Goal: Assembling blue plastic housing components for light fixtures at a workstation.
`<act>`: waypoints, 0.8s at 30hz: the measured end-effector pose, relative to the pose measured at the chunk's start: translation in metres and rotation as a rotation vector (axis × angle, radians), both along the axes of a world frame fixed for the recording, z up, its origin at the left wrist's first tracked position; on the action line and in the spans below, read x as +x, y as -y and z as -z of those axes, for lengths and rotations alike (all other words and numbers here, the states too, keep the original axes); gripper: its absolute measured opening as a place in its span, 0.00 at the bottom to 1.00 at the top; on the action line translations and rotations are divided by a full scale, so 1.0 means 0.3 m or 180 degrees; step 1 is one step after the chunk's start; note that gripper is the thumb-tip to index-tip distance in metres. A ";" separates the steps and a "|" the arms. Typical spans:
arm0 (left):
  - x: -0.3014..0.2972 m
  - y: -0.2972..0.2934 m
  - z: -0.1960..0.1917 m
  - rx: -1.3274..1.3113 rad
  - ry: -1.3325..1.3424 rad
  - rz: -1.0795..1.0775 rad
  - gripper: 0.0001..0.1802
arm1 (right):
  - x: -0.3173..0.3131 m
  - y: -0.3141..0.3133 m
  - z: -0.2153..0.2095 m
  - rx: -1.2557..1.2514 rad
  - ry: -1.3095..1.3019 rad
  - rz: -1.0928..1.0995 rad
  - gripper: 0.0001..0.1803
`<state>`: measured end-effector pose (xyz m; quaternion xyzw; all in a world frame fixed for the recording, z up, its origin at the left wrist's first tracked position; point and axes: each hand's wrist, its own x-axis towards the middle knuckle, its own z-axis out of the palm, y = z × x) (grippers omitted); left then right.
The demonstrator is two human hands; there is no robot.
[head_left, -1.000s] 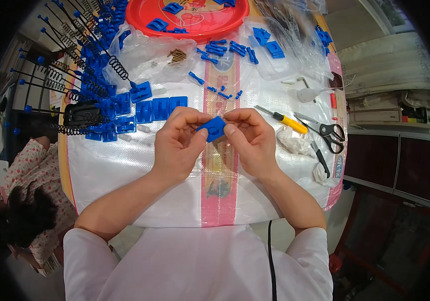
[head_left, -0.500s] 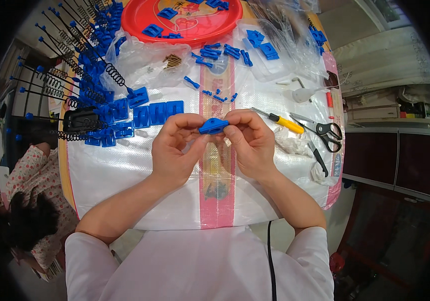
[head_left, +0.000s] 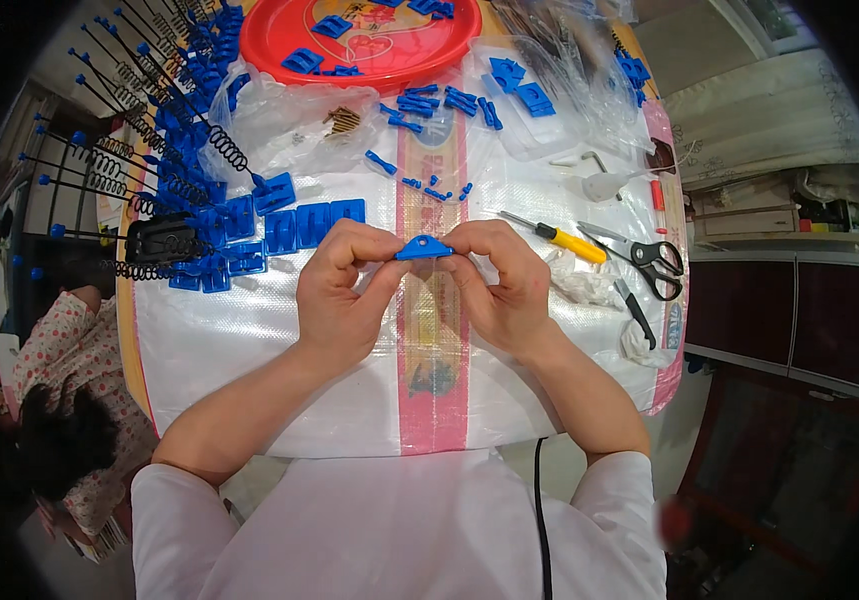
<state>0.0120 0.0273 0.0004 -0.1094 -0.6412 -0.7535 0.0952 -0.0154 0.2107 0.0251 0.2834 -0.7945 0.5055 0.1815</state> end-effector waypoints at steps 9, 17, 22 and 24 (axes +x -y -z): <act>-0.005 0.005 0.002 -0.0163 0.0055 -0.0031 0.09 | 0.009 0.004 -0.007 0.0061 0.0183 0.0085 0.08; -0.017 -0.004 -0.013 0.0056 0.0520 -0.0051 0.06 | 0.004 0.005 0.015 -0.0037 0.0598 0.0134 0.05; -0.032 0.007 0.001 0.0351 0.0910 0.0147 0.06 | -0.010 -0.002 0.037 -0.0174 0.1082 0.0104 0.06; -0.035 0.011 0.017 0.0425 0.0949 0.0203 0.06 | -0.011 -0.003 0.037 -0.0276 0.1245 0.0014 0.06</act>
